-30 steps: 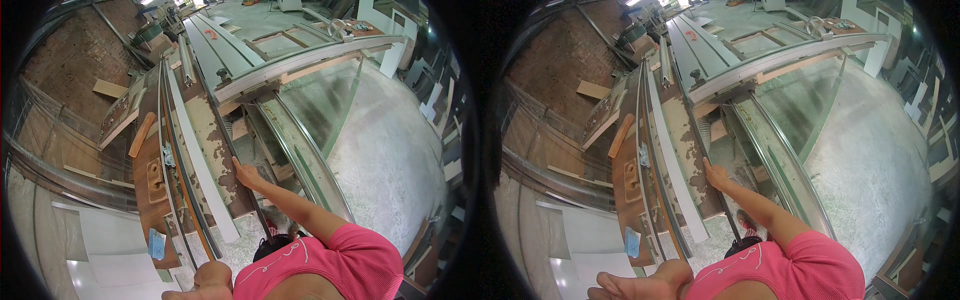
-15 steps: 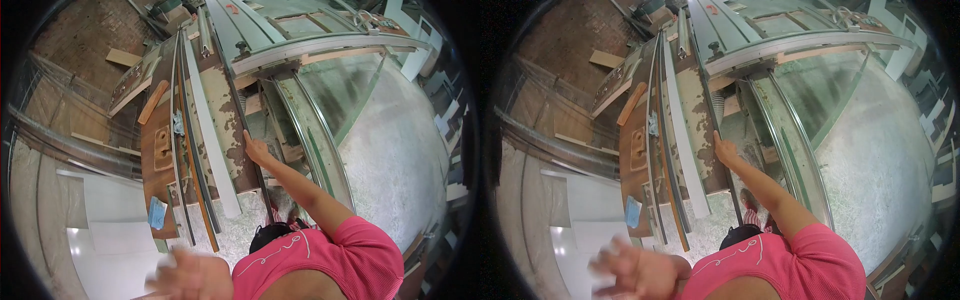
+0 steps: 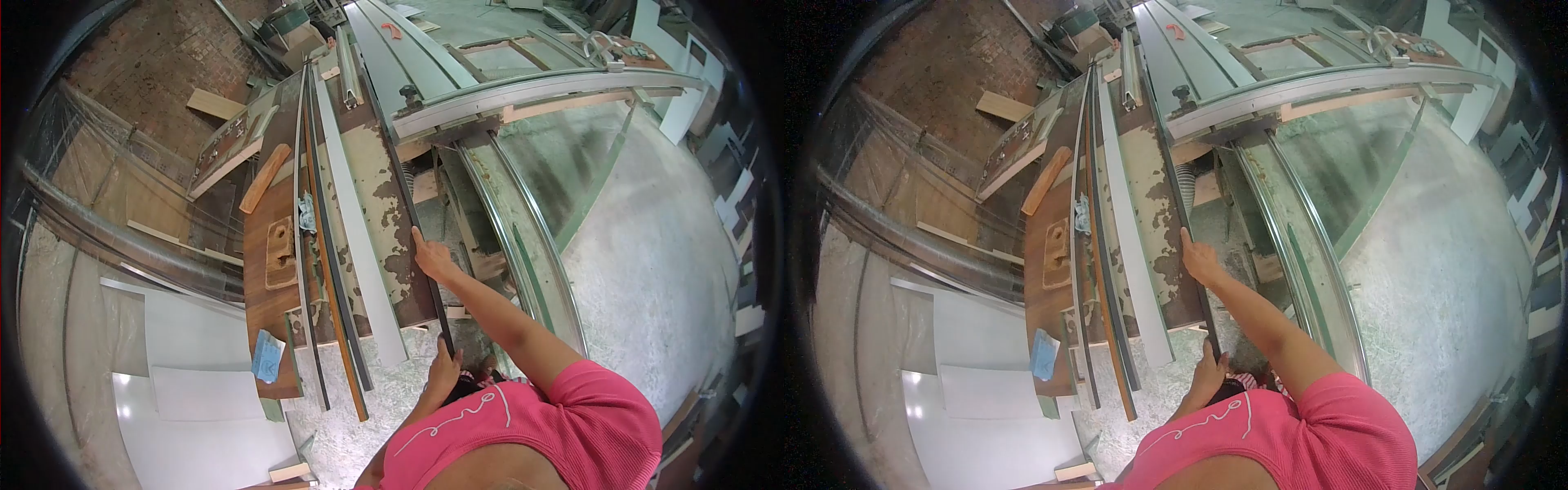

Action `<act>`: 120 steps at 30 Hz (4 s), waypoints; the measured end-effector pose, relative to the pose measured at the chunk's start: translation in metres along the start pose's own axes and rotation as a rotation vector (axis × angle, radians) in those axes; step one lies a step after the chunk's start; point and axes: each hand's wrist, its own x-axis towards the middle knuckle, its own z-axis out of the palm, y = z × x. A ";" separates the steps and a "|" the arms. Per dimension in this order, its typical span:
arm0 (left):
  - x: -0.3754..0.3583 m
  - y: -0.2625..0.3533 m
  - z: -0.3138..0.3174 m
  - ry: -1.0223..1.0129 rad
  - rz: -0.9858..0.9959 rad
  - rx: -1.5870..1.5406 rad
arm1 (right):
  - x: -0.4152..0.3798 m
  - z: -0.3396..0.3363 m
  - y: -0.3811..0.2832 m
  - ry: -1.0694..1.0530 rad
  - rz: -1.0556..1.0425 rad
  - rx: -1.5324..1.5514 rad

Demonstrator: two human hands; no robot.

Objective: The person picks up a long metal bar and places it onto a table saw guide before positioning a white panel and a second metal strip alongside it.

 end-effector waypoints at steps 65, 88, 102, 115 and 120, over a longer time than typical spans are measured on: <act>0.098 -0.003 -0.063 -0.025 0.275 0.089 | 0.112 0.005 -0.014 -0.114 0.109 -0.123; 0.127 0.005 -0.089 -0.106 0.185 0.131 | 0.150 0.017 -0.008 -0.212 0.136 -0.103; 0.147 -0.002 -0.087 -0.121 0.188 0.102 | 0.161 0.003 -0.016 -0.272 0.173 -0.062; 0.161 0.007 -0.096 -0.088 0.227 0.148 | 0.183 0.021 -0.001 -0.259 0.171 -0.020; 0.167 0.011 -0.096 -0.106 0.204 0.086 | 0.188 0.012 -0.003 -0.286 0.177 -0.024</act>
